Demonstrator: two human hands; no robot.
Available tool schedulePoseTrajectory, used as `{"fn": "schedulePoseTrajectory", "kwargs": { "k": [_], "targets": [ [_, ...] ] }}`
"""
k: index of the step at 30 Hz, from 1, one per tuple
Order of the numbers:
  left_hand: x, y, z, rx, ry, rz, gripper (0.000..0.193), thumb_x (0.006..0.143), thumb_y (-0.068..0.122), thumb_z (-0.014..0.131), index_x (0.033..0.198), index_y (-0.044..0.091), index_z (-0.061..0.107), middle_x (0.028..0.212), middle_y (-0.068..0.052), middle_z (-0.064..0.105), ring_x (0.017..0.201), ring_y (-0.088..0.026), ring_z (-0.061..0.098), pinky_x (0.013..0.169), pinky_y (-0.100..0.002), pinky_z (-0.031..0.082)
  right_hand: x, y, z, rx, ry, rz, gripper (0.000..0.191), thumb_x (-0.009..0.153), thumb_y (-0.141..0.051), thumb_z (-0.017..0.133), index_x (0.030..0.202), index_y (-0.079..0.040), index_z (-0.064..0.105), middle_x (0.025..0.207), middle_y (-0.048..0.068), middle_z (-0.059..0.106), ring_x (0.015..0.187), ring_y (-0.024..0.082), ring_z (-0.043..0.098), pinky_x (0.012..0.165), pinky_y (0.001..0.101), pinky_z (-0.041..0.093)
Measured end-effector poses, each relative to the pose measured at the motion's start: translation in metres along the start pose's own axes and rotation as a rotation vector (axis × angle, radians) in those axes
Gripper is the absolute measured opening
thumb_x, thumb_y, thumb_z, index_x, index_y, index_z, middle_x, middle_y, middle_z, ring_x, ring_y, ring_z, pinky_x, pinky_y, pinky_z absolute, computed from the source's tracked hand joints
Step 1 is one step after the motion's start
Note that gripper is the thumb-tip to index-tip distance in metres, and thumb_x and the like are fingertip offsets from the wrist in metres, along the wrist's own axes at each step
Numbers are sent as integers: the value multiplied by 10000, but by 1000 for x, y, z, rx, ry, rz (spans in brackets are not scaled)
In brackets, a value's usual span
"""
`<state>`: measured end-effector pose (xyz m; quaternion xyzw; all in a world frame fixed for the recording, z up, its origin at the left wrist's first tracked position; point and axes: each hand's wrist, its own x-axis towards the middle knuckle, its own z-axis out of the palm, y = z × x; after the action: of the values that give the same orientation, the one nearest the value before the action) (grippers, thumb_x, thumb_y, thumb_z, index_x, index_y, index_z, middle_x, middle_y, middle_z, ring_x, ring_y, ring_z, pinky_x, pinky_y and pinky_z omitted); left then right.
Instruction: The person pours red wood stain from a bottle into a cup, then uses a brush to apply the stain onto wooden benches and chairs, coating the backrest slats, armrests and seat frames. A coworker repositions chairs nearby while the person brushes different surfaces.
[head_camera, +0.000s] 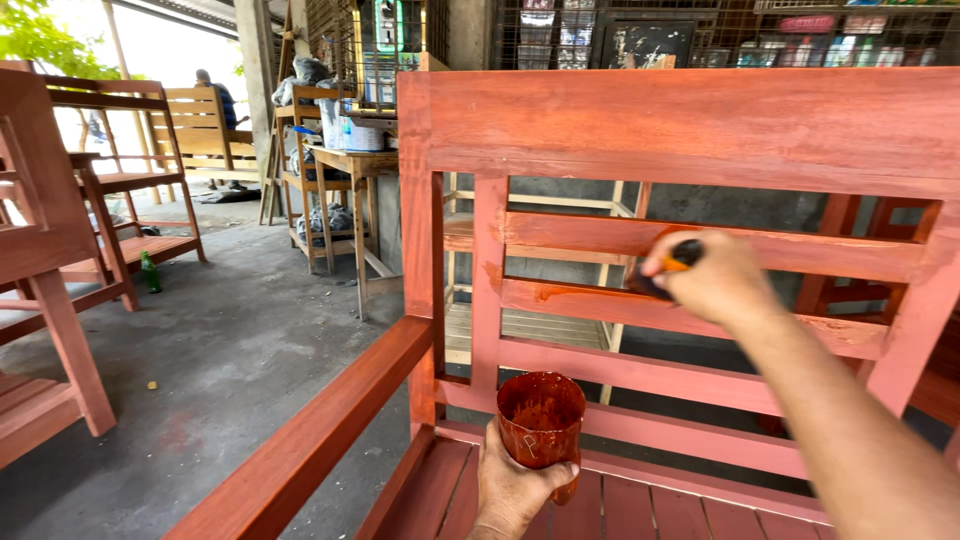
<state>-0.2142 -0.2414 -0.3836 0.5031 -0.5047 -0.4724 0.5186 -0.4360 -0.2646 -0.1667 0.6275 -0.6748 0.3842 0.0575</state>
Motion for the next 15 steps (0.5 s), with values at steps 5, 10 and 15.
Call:
{"fn": "schedulePoseTrajectory", "kwargs": {
  "k": [5,10,15],
  "targets": [
    [11,-6,-25,-58,30,23,966,475,134,940,1327,171,485,1236,-40,673,1151,-183,705,1027,-353,621,0,-76,58,223,-108,-162,126,826,-117,777,906,-212,800,880,34,800,779,170,745,762,354,581],
    [21,-14,-40,-53,79,22,1000,465,133,939,1352,184,483,1248,-23,661,1151,-169,695,1031,-343,607,-14,-96,89,287,44,-283,118,814,-88,807,883,-184,807,864,18,808,797,161,740,780,316,533],
    [26,-25,-46,12,94,0,1061,480,159,962,1398,187,430,1278,-36,589,1196,-167,645,1073,-348,571,-55,-82,126,796,334,-407,131,847,-18,744,944,-106,732,994,38,759,960,115,730,858,264,596]
  ]
}}
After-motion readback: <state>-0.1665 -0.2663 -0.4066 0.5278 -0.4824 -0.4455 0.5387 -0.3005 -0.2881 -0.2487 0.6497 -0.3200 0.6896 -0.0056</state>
